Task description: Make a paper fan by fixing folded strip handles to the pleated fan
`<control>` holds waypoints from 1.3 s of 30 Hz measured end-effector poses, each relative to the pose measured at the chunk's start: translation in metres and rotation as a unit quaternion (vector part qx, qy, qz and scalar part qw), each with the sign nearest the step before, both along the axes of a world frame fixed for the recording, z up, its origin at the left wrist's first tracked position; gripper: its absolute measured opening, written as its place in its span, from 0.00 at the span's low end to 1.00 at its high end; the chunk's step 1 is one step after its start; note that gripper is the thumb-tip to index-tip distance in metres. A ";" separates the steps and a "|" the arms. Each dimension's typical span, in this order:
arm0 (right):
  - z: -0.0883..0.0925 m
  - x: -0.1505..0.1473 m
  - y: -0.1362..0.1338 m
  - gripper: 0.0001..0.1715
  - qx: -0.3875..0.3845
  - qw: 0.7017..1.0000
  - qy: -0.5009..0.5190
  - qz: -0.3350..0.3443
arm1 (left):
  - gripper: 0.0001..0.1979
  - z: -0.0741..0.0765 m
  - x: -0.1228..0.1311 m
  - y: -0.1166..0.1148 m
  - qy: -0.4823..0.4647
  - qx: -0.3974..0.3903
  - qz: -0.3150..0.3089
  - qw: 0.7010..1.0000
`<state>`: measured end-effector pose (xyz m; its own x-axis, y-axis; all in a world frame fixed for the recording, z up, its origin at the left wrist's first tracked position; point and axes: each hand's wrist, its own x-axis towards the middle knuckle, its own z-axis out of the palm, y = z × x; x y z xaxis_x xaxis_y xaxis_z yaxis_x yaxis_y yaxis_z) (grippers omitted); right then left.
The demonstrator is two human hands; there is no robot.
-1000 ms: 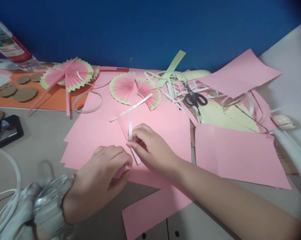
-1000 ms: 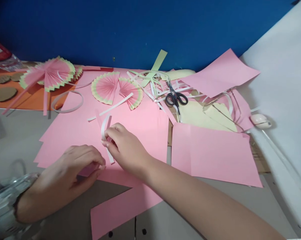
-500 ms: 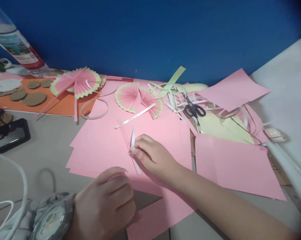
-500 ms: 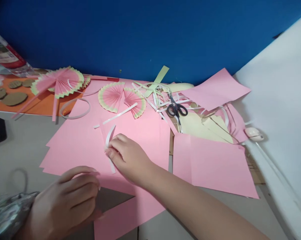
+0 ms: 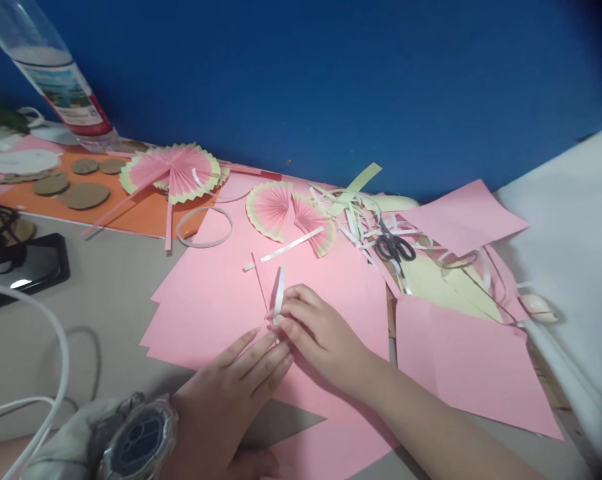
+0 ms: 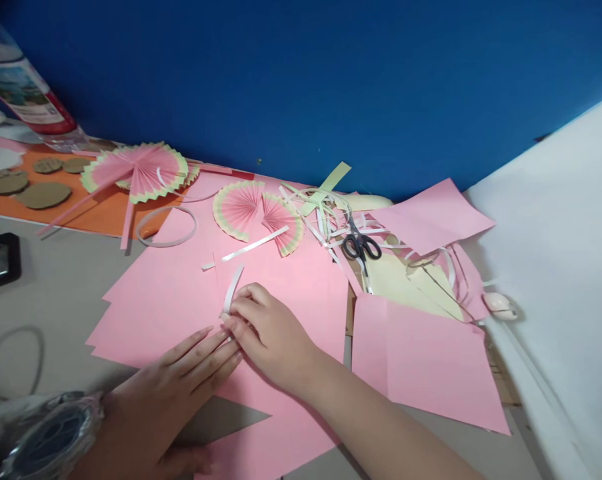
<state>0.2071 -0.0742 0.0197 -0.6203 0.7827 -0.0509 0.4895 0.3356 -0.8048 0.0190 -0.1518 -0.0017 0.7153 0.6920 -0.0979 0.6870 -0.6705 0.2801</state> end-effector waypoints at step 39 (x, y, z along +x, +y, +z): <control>-0.016 -0.019 0.044 0.08 0.078 0.995 0.008 -0.057 | 0.45 0.008 -0.003 0.014 0.017 -0.028 -0.065 0.997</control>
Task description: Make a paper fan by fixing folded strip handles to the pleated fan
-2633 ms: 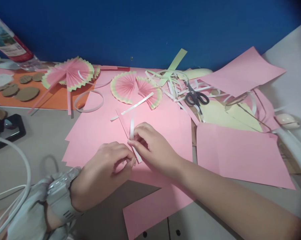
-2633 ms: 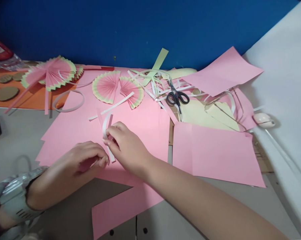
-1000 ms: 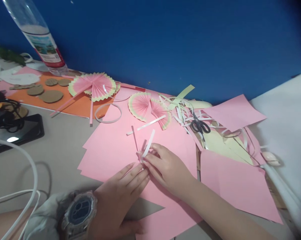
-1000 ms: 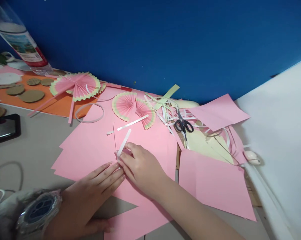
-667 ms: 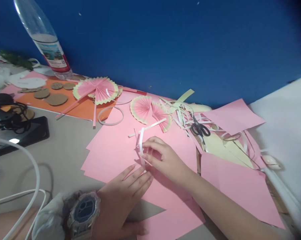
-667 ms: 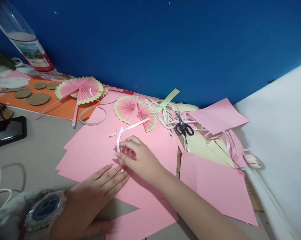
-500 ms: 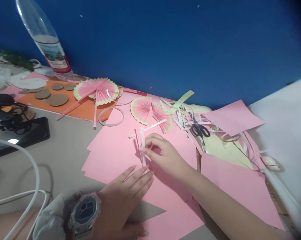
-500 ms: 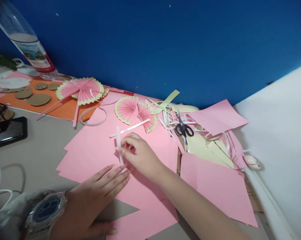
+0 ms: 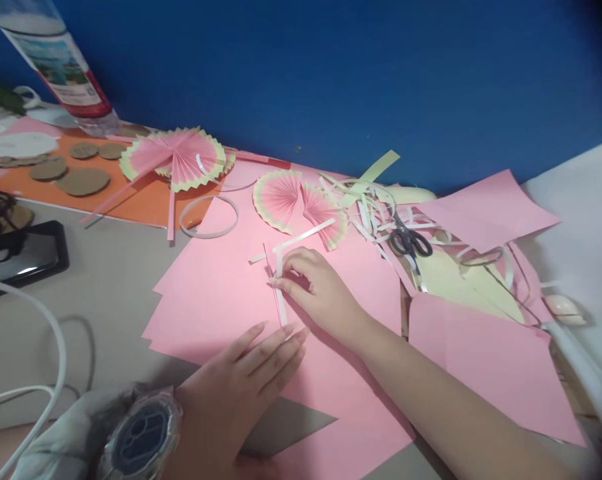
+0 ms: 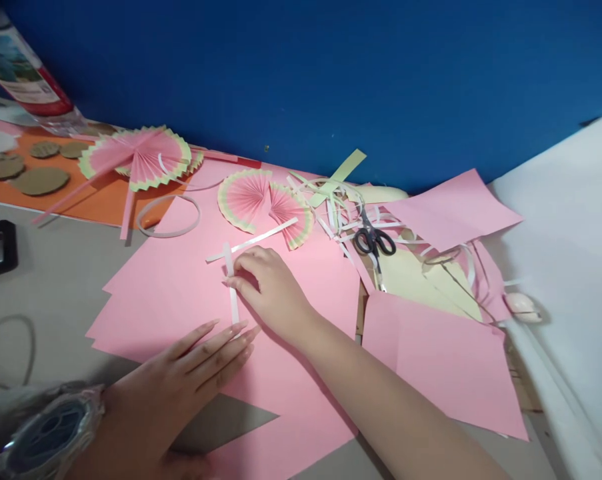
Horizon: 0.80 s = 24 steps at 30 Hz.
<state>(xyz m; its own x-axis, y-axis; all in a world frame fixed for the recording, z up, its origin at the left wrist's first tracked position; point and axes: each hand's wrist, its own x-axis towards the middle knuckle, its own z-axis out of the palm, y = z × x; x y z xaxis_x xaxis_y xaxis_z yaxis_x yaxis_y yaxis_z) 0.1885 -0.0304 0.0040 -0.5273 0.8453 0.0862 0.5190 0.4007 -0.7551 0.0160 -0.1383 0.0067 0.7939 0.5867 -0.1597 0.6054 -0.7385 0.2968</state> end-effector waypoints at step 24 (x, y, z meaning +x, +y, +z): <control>0.002 -0.002 -0.001 0.09 0.020 0.998 -0.058 0.005 | 0.43 -0.002 0.000 -0.008 0.000 0.060 0.016 0.998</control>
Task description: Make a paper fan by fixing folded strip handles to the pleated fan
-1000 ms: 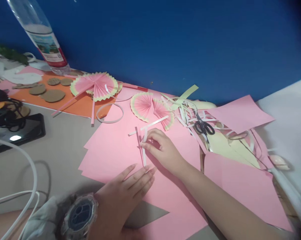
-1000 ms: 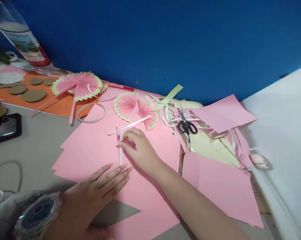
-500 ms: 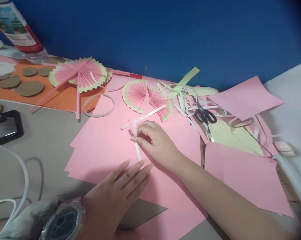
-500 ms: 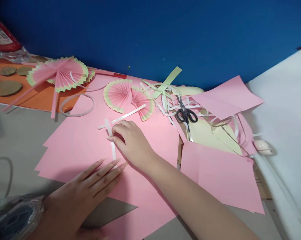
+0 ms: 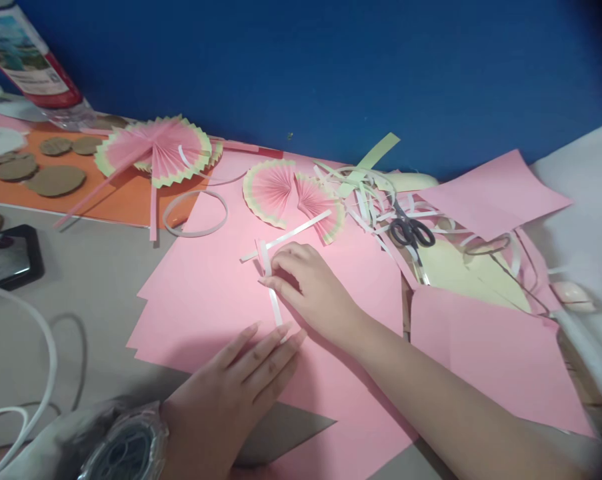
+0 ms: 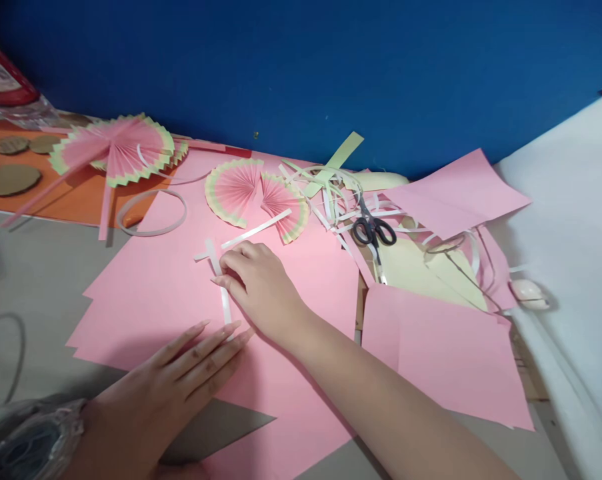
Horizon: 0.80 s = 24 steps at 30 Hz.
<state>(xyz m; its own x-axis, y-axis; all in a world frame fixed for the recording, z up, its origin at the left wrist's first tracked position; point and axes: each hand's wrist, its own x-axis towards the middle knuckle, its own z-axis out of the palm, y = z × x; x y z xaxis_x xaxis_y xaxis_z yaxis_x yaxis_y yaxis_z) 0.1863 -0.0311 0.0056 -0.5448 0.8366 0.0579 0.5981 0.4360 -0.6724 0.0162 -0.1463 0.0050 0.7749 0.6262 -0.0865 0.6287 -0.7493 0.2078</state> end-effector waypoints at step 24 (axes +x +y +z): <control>0.002 0.002 0.000 0.06 -0.014 1.000 0.017 -0.003 | 0.43 -0.006 -0.007 0.019 -0.031 0.060 0.092 0.993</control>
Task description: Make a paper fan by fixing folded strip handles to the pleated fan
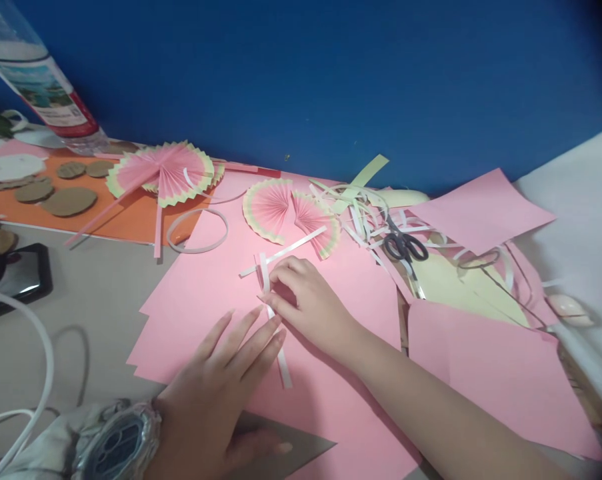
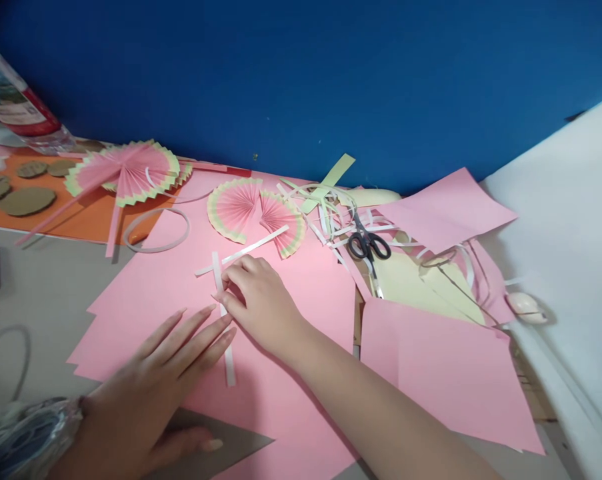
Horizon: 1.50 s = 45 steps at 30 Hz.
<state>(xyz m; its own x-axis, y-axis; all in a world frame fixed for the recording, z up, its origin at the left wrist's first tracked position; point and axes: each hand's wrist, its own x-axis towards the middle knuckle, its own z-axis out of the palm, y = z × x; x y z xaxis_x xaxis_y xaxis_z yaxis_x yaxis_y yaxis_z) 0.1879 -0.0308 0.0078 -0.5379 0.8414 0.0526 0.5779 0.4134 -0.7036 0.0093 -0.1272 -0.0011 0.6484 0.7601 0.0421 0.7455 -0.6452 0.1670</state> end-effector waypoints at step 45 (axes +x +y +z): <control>-0.003 0.001 0.004 0.08 0.007 1.000 0.017 0.010 | 0.48 0.001 0.007 0.002 0.041 -0.105 -0.095 0.989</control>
<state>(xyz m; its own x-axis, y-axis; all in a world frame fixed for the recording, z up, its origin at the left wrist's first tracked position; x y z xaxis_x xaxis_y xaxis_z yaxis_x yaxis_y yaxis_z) 0.1890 -0.0266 0.0048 -0.5515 0.8300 0.0834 0.5458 0.4346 -0.7164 0.0165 -0.1252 -0.0005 0.7754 0.6102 -0.1626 0.6304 -0.7326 0.2567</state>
